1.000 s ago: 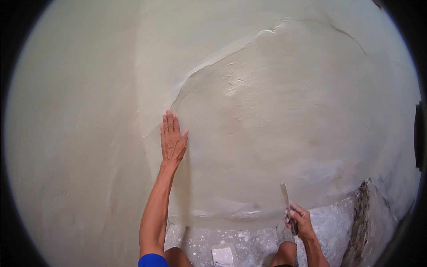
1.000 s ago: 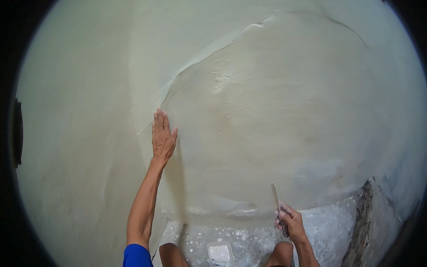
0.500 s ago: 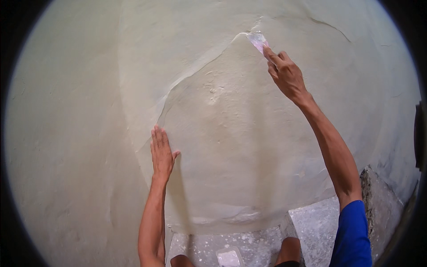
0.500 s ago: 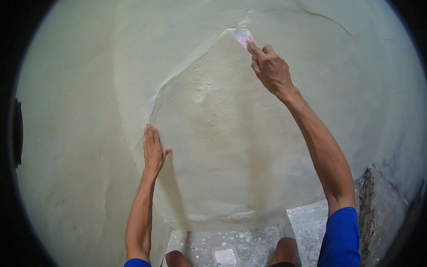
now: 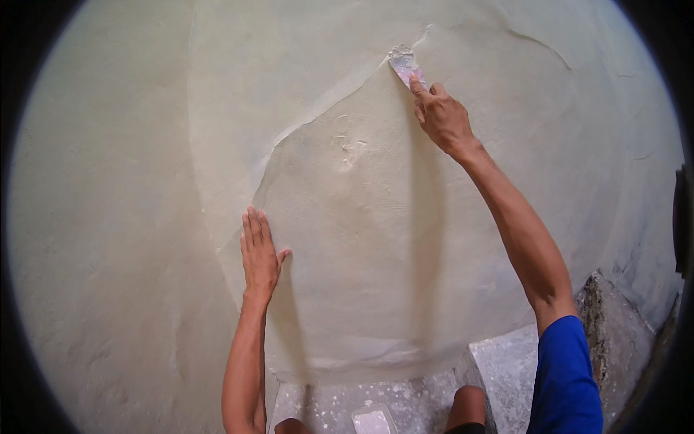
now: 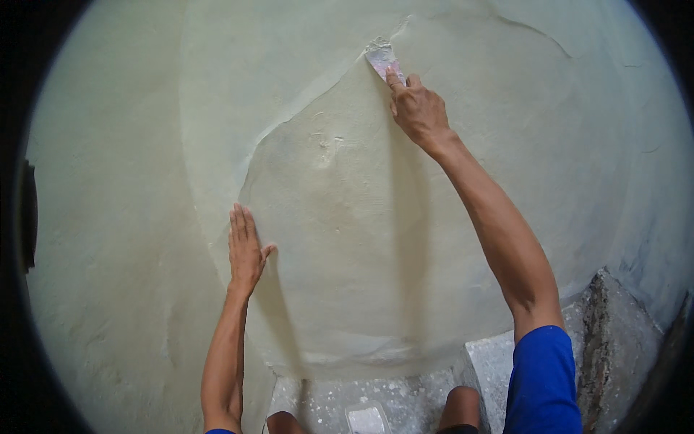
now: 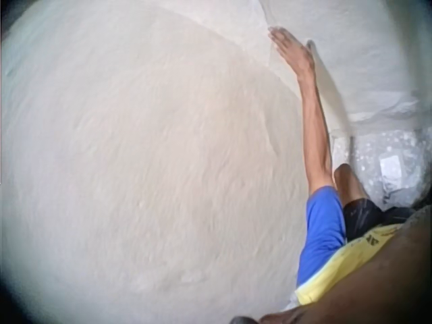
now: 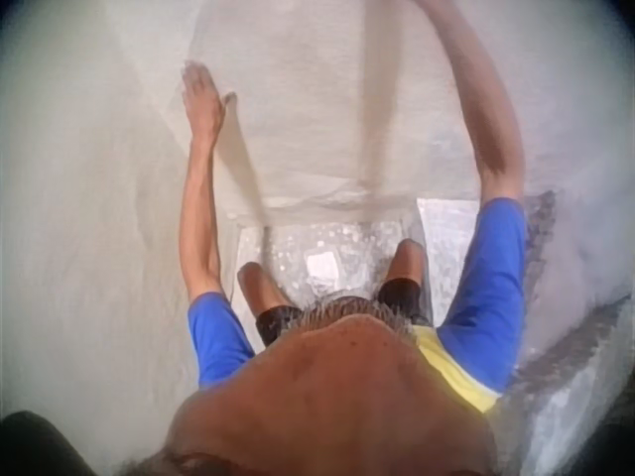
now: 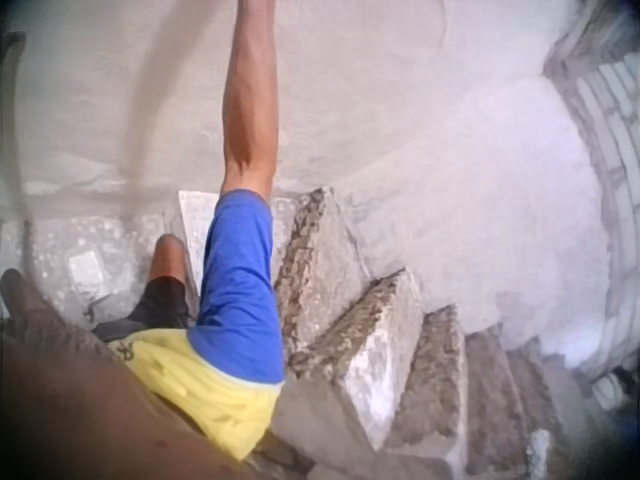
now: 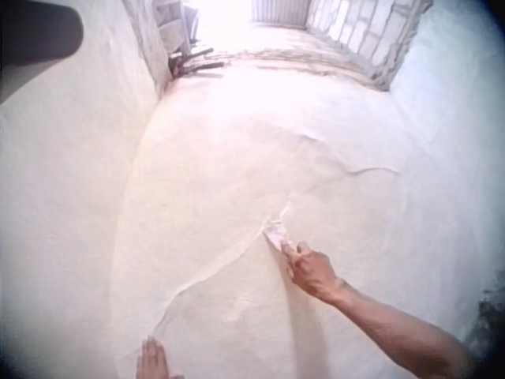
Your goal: The person applies plaster to a wall near a staircase using spatulas. They scoop the material from a small container and spread it over a section of the wall to smooth it out.
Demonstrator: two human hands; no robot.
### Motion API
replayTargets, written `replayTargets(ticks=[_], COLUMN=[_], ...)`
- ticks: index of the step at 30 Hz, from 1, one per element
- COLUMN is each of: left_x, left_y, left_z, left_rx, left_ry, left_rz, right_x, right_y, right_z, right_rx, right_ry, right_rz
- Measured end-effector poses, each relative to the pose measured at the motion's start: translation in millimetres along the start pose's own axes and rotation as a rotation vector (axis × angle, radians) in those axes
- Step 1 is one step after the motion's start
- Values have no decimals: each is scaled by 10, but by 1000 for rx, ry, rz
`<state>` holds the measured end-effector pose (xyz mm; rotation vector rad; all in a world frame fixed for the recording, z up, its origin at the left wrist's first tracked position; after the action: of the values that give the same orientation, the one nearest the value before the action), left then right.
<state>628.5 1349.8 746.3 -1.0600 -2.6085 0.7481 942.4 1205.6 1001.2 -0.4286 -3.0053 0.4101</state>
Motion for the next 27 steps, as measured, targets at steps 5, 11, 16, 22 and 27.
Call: replayTargets(ticks=[5, 11, 16, 22, 27], left_x=[52, 62, 11, 64, -11], left_y=[8, 60, 55, 13, 49], left_z=[-18, -10, -25, 19, -37], left_rx=[-26, -11, -3, -12, 10], left_ry=[18, 10, 11, 16, -9], left_rz=[-4, -26, -9, -29, -22], right_x=[29, 183, 30, -60, 108], right_y=[-174, -317, -27, -283, -340], right_z=[98, -155, 54, 300, -165], right_rx=[65, 57, 88, 149, -5], right_ry=[-9, -9, -32, -9, -59], right_rz=[46, -29, 32, -34, -29])
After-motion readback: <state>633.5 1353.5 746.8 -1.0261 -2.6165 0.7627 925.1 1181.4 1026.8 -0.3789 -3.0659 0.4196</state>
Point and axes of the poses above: each hand's wrist, its own z-axis away from the middle knuckle, its own y-axis out of the palm, x = y × z, the point moved 3 cm from there along -z, towards the middle knuckle, and after that the axes turned 13 degrees about y, right-handed, at the moved point
